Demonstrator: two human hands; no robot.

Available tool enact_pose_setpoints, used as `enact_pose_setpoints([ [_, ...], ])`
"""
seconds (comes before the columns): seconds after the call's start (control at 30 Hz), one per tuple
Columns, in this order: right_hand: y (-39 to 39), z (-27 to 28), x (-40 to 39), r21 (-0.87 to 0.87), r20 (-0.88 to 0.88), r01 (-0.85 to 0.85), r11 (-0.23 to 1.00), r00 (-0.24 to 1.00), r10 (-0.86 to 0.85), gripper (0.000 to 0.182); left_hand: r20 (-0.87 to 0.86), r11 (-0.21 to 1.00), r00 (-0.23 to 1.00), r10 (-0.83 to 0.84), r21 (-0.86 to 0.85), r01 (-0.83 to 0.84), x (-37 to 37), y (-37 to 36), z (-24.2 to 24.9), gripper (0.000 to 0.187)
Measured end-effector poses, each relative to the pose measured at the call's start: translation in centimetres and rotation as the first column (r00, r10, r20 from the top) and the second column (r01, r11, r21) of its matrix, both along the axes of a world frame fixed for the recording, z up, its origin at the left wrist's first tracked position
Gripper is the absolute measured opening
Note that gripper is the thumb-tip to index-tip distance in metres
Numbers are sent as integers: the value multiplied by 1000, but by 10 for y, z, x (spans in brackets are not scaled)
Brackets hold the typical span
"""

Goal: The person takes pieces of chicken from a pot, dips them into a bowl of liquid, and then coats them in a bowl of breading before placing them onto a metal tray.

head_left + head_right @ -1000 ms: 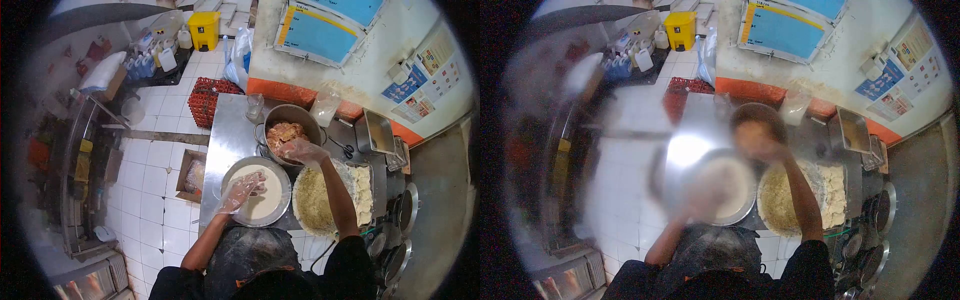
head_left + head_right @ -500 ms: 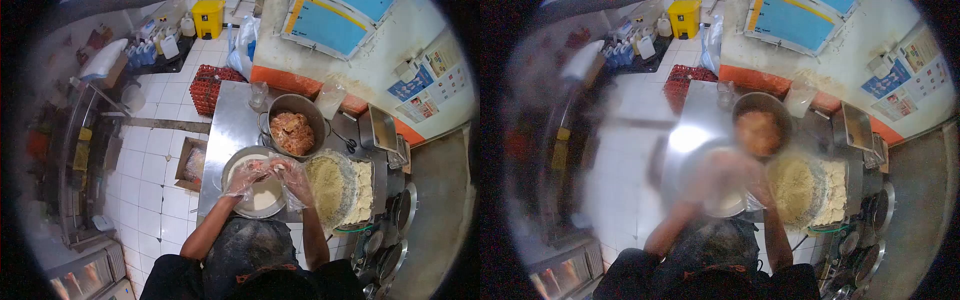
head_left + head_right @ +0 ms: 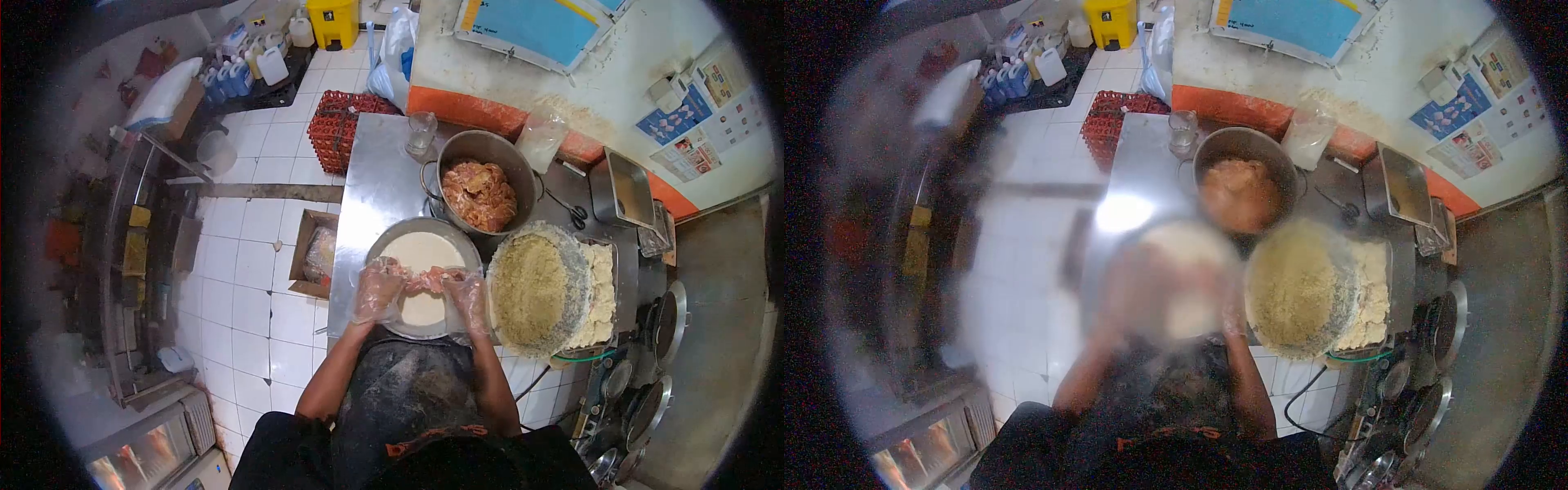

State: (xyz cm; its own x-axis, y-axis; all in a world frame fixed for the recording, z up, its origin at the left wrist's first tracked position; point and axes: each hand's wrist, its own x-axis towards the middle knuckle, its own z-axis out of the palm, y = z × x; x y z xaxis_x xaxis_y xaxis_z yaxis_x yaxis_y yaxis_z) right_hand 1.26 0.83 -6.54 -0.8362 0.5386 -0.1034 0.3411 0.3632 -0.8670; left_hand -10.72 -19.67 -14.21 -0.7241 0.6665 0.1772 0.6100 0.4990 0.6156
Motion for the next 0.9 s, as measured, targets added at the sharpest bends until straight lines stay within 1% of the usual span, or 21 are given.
enact_pose_setpoints([
  [0.07,16,-112,19,427,-57,-63,902,994,97,27,-65,991,995,73,116,-65,-1,2,35,21],
  [0.1,25,-167,29,621,-82,-40,783,990,116,30,170,975,973,154,132,-177,-1,5,51,22],
  [0.13,24,-158,26,622,-81,-41,782,990,116,30,398,949,891,221,121,-290,-1,8,55,23],
  [0.23,16,-121,14,604,-224,71,794,971,83,32,229,987,973,6,157,-43,8,17,40,20],
  [0.3,7,-95,8,434,-239,102,895,971,5,29,196,989,978,-69,145,41,8,13,29,20],
  [0.33,-1,-52,1,435,-236,101,895,972,5,29,157,983,976,-150,134,130,7,13,26,20],
  [0.37,-11,11,-10,245,-75,67,967,996,-50,25,159,982,976,-151,134,130,5,16,35,20],
  [0.4,-17,43,-16,37,97,66,997,993,-70,21,231,982,972,-52,187,8,3,17,56,18],
  [0.43,-10,28,-13,32,104,68,997,992,-71,21,308,967,950,44,227,-118,1,16,75,16],
  [0.5,10,-12,-9,-388,-175,22,921,980,-98,14,355,925,934,27,347,-159,-5,8,105,16],
  [0.53,7,11,-15,-389,-174,21,921,980,-96,14,392,862,920,3,465,-201,-9,1,110,17],
  [0.57,7,37,-20,-449,-141,22,893,986,-95,13,-88,954,994,-62,286,85,-20,-15,69,19],
  [0.6,6,59,-24,-506,-106,26,862,990,-91,12,-86,955,995,-60,286,82,-19,-14,76,19],
  [0.63,8,61,-25,-287,-166,-78,955,986,30,13,216,917,976,-21,392,-67,-17,-10,91,23],
  [0.67,8,61,-28,-288,-164,-80,954,986,33,13,501,864,866,-17,443,-239,-14,-6,101,28],
  [0.7,7,59,-32,-432,-214,-89,897,977,-6,18,502,865,865,-15,441,-241,-10,-2,102,28],
  [0.77,8,59,-39,-559,-265,-111,821,963,-50,23,764,863,628,-149,410,-295,-8,9,106,32],
  [0.8,10,58,-42,-177,-1,-63,982,998,64,29,761,859,631,-149,416,-299,-9,15,104,32],
  [0.83,12,57,-42,234,289,-123,964,956,52,35,462,978,884,-67,207,-34,-7,20,102,35],
  [0.87,15,50,-39,235,294,-125,964,954,52,35,83,985,990,-118,-116,127,-5,24,100,37],
  [0.9,19,39,-37,233,243,-100,967,969,41,37,197,988,970,-140,-41,151,-6,26,120,37],
])
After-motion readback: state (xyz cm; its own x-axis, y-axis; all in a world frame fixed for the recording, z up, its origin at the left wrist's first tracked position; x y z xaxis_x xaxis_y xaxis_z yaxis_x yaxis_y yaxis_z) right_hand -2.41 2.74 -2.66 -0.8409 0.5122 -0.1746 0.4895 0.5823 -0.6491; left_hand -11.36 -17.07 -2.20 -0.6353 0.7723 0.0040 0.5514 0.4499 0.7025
